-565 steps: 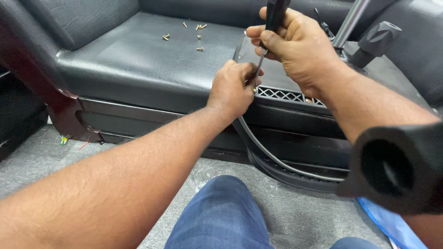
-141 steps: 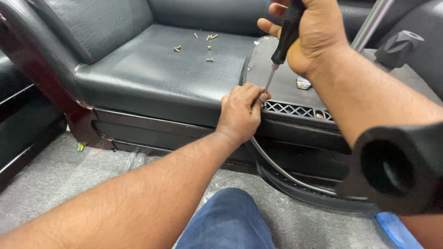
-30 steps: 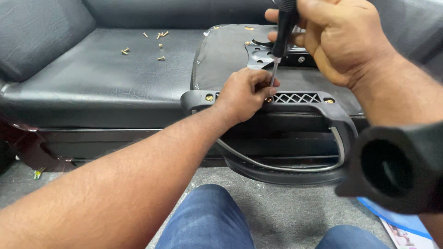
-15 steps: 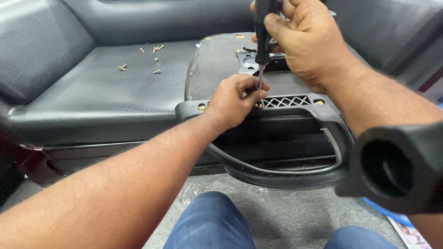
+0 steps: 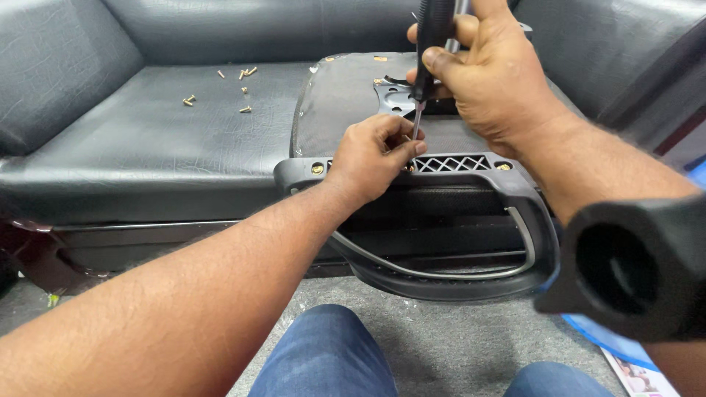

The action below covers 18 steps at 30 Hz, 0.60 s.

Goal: The person uses a screwdriver to fasten screws into a black plastic frame attached to a dark upholstered seat. The person repeatedly picks up screws and tightens them into the frame along the seat edge.

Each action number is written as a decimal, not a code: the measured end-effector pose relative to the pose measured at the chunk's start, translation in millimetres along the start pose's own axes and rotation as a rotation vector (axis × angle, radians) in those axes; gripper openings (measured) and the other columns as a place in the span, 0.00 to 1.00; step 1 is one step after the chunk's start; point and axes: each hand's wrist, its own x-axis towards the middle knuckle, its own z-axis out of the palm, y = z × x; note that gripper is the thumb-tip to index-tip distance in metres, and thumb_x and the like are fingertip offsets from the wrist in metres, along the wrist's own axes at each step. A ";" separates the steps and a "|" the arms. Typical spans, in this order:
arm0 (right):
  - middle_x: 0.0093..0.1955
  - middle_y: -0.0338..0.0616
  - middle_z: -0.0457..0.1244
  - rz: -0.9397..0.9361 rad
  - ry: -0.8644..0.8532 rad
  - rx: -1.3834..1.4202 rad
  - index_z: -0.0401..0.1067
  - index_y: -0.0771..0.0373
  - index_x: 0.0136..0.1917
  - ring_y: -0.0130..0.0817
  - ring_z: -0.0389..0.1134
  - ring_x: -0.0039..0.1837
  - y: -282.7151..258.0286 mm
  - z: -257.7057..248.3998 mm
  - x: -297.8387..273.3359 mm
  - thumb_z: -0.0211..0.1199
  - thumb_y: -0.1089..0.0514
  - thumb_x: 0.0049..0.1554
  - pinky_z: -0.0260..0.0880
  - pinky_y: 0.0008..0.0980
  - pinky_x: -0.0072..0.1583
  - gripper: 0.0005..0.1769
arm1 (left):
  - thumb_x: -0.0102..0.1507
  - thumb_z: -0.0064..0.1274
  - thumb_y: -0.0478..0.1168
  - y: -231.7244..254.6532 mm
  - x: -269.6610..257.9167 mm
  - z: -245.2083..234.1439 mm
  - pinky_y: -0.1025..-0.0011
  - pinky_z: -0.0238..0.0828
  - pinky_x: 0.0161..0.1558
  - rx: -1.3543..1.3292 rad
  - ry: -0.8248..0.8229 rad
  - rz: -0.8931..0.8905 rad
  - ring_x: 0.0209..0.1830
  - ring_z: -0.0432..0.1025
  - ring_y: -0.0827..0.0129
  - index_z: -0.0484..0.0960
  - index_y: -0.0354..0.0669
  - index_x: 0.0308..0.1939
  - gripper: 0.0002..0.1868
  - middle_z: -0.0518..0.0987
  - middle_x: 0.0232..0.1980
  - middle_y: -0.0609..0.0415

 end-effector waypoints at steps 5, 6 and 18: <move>0.59 0.54 0.64 -0.094 0.150 -0.318 0.52 0.64 0.73 0.32 0.73 0.48 6.0 5.3 -6.6 0.61 0.68 0.64 0.78 0.29 0.47 0.29 | 0.62 0.62 0.41 0.4 -2.1 1.1 0.71 0.79 0.47 -0.026 -0.005 0.029 0.42 0.81 0.71 0.85 0.42 0.43 0.09 0.84 0.43 0.54; 0.58 0.54 0.65 -0.077 0.172 -0.386 0.54 0.64 0.71 0.33 0.73 0.47 6.1 5.2 -7.1 0.63 0.66 0.65 0.78 0.31 0.47 0.27 | 0.62 0.62 0.40 0.3 -2.4 1.6 0.70 0.78 0.47 -0.004 -0.002 0.053 0.42 0.81 0.69 0.85 0.42 0.43 0.08 0.84 0.43 0.54; 0.50 0.41 0.68 -0.034 0.010 -0.064 0.71 0.65 0.60 0.28 0.73 0.49 0.0 -0.6 10.7 0.60 0.59 0.69 0.79 0.28 0.52 0.09 | 0.63 0.59 0.39 4.1 -3.5 -1.0 0.69 0.77 0.46 0.027 -0.006 0.079 0.42 0.80 0.65 0.85 0.43 0.45 0.08 0.83 0.42 0.52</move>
